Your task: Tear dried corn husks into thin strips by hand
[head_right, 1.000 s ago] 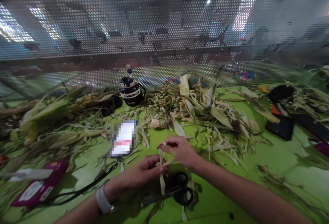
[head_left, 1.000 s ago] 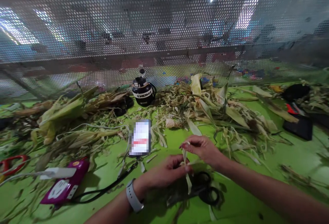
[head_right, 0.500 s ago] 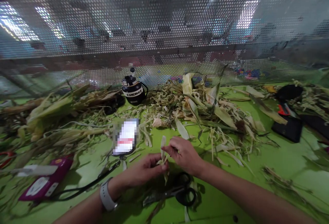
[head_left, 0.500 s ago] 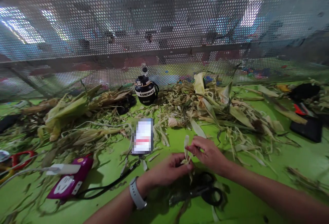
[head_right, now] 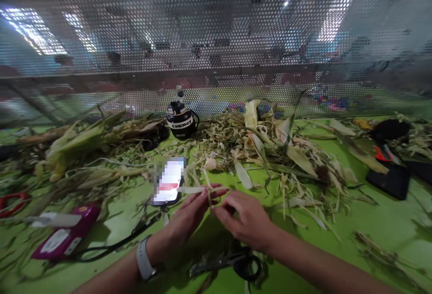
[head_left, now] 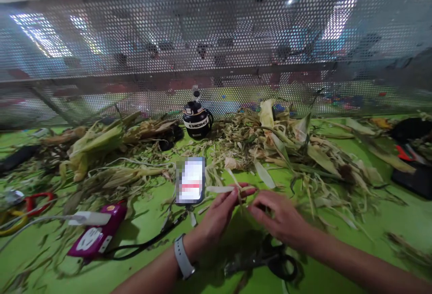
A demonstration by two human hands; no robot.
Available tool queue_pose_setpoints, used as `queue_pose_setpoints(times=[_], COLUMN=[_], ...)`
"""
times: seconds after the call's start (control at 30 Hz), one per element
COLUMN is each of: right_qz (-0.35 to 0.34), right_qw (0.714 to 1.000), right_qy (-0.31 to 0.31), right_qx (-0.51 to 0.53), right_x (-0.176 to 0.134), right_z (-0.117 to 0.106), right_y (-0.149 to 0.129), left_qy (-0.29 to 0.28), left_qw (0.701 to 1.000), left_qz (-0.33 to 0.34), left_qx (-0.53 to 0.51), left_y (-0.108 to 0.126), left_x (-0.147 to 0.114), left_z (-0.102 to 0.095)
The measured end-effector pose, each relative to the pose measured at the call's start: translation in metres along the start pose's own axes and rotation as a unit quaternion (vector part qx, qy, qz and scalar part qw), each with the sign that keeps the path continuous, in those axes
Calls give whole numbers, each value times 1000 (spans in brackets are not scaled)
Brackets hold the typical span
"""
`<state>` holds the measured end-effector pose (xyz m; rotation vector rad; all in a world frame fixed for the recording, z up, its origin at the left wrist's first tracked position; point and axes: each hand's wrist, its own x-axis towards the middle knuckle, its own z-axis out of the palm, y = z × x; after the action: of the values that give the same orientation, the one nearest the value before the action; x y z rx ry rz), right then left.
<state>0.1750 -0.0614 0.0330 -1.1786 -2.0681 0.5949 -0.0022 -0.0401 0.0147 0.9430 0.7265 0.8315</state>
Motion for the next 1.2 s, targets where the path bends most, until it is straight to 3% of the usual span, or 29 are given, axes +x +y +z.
queue_pose_setpoints(times=[0.1,0.27,0.47,0.53,0.6,0.67,0.73,0.87,0.97,1.07,1.2], right_qz=[63,127,158,127,82,58,63,90,121,159,179], right_qw=[992,967,952,973,994,998,995,995,988,968,954], right_qy=[-90,-122,-185,-138,-46,33,47,-48,-64,-100,-153], right_qx=[54,186,188,137,56,-16,-54,-17,72,164,188], right_x=[-1,0,-1,-2,-2,0,1,3,2,0,0], right_z=[15,25,21,16,8,1,-2,5,12,14,7], right_y=[1,3,5,5,5,4,5,10,15,17,18], left_qy=[-4,16,54,72,87,88,83,56,14,8,-9], left_qw=[999,993,989,989,989,989,991,995,998,997,993], left_qz=[7,-24,-63,-55,-56,-75,-86,-72,-62,-60,-46], left_qx=[-45,-111,-120,-116,-108,-89,-65,-42,-5,40,106], left_y=[1,-6,-1,3,5,7,7,4,3,1,1], left_x=[-1,2,6,7,8,9,9,6,5,7,13], left_z=[4,3,-3,-5,-7,-8,-8,-5,-5,-8,-15])
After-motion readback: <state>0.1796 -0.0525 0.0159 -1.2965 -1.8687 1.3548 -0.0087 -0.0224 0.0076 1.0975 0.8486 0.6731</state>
